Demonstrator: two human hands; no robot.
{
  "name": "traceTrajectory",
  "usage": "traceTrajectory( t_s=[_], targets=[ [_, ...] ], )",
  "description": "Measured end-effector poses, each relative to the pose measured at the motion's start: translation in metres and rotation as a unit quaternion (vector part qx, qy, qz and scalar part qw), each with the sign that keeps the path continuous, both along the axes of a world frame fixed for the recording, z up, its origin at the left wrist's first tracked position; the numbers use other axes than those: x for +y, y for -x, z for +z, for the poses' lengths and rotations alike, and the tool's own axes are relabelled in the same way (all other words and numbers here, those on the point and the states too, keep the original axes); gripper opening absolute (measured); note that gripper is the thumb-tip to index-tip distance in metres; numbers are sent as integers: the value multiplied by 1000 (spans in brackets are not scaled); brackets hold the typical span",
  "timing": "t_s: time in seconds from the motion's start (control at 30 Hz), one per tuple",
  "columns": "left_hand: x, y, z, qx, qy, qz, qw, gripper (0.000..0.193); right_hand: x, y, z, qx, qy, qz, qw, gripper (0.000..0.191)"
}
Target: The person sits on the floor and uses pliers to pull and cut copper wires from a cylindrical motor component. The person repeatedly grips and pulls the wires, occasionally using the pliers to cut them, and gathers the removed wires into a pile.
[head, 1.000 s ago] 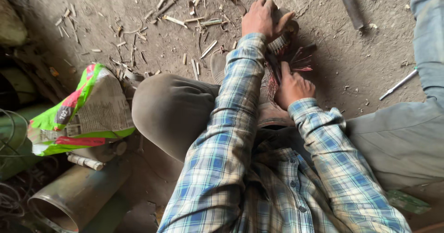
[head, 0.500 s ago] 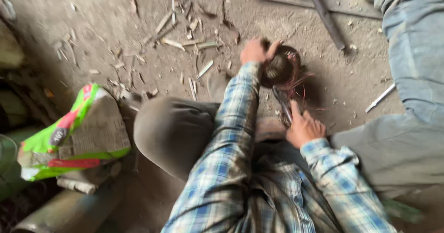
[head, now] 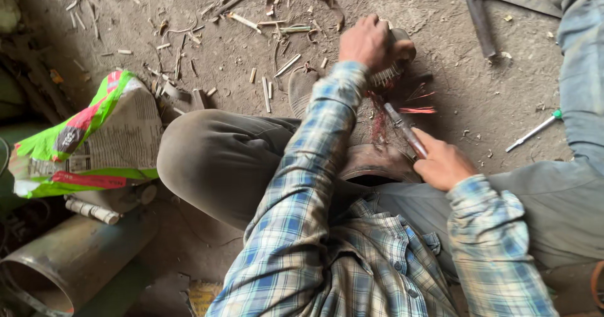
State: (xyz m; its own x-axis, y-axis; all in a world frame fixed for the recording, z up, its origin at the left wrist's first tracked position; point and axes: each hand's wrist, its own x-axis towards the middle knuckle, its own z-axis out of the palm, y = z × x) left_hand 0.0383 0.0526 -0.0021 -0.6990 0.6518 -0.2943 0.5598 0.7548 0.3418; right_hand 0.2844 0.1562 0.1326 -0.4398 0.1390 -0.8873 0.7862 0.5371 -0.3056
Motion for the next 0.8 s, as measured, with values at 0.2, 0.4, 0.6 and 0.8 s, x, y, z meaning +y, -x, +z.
traceTrajectory(
  t_s=[0.2, 0.4, 0.6, 0.8],
  targets=[
    [-2, 20, 5, -7, -6, 33, 999, 82, 9, 39, 2, 104, 31, -14, 994, 78],
    [18, 13, -6, 46, -63, 63, 995, 72, 4, 69, -8, 18, -73, 53, 996, 78],
    [13, 21, -4, 25, -52, 72, 996, 70, 4, 73, -18, 35, -47, 50, 997, 81],
    [17, 17, -6, 23, -56, 94, 994, 72, -12, 71, -33, 106, -116, 90, 983, 77]
  ],
)
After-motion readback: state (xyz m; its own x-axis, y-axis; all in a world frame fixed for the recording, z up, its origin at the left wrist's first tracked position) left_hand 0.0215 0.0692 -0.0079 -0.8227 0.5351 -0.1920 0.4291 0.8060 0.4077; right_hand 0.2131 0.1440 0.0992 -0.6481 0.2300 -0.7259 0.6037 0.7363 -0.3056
